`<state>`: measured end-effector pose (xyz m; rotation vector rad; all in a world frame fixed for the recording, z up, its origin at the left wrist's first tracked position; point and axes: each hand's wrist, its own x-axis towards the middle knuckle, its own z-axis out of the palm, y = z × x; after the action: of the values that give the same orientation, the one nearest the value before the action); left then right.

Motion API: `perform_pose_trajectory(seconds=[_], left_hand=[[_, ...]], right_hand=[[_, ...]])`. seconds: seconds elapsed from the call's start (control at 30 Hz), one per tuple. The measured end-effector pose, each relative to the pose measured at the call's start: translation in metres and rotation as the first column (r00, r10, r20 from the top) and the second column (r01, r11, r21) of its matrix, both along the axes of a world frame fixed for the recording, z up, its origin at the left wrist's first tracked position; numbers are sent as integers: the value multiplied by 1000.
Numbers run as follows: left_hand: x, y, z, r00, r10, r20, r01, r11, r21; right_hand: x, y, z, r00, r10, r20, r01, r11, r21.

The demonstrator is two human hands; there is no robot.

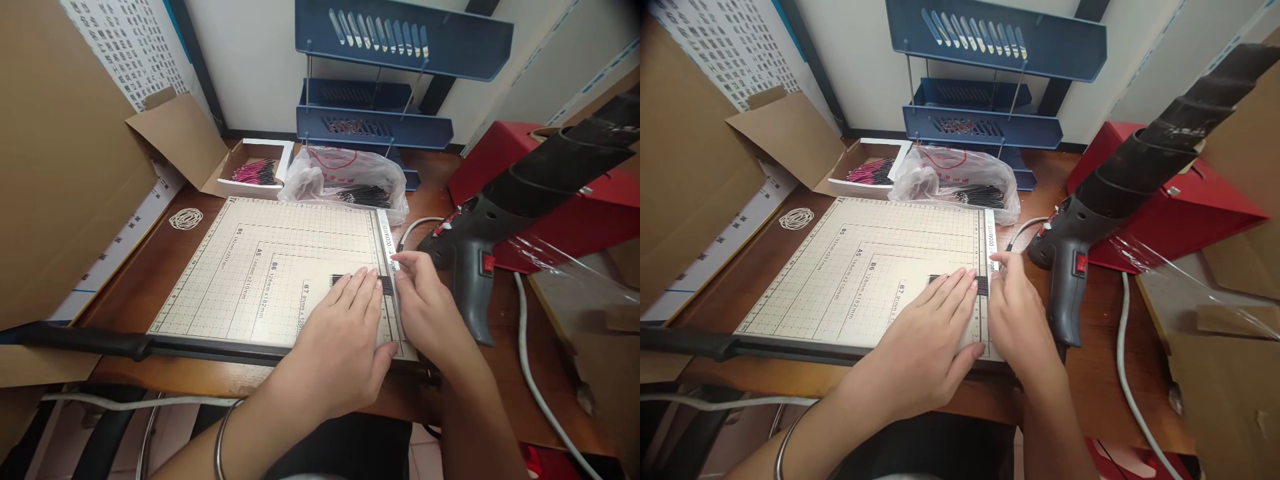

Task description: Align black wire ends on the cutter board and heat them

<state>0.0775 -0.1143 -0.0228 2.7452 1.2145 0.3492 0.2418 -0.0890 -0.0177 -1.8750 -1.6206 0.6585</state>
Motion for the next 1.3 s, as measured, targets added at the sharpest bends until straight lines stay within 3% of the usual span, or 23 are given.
perform_pose_trajectory(seconds=[0.1, 0.33, 0.6, 0.67, 0.73, 0.8, 0.87, 0.97, 1.3], left_hand=[[0, 0, 1, 1000, -4, -6, 4, 1000, -4], [1, -1, -1, 1000, -3, 18, 4, 1000, -16], [-1, -2, -3, 998, 20, 68, -26, 996, 86], [-8, -3, -3, 993, 75, 91, -87, 986, 139], [-18, -3, -2, 985, 139, 98, -155, 971, 182], [-29, -5, -1, 978, 187, 91, -203, 956, 214], [-39, -6, 0, 974, 211, 76, -224, 945, 240], [-49, -10, -2, 973, 223, 54, -229, 934, 274], [-51, -12, -5, 979, 201, 36, -204, 959, 197]], right_hand=[[6, 0, -2, 998, -36, -49, 39, 998, 50], [2, 0, 0, 998, -40, -57, 39, 999, -26], [2, -18, 7, 990, -113, 83, 108, 992, 59], [-1, -23, 9, 990, -67, 125, 50, 990, 133], [-8, -27, 8, 976, 56, 213, -100, 974, 201], [-20, -31, 5, 912, 199, 358, -281, 940, 195], [-32, -33, 1, 824, 269, 498, -386, 911, 147], [-46, -34, -5, 756, 244, 607, -404, 904, 141], [-46, -32, -13, 711, 228, 665, -393, 913, 107]])
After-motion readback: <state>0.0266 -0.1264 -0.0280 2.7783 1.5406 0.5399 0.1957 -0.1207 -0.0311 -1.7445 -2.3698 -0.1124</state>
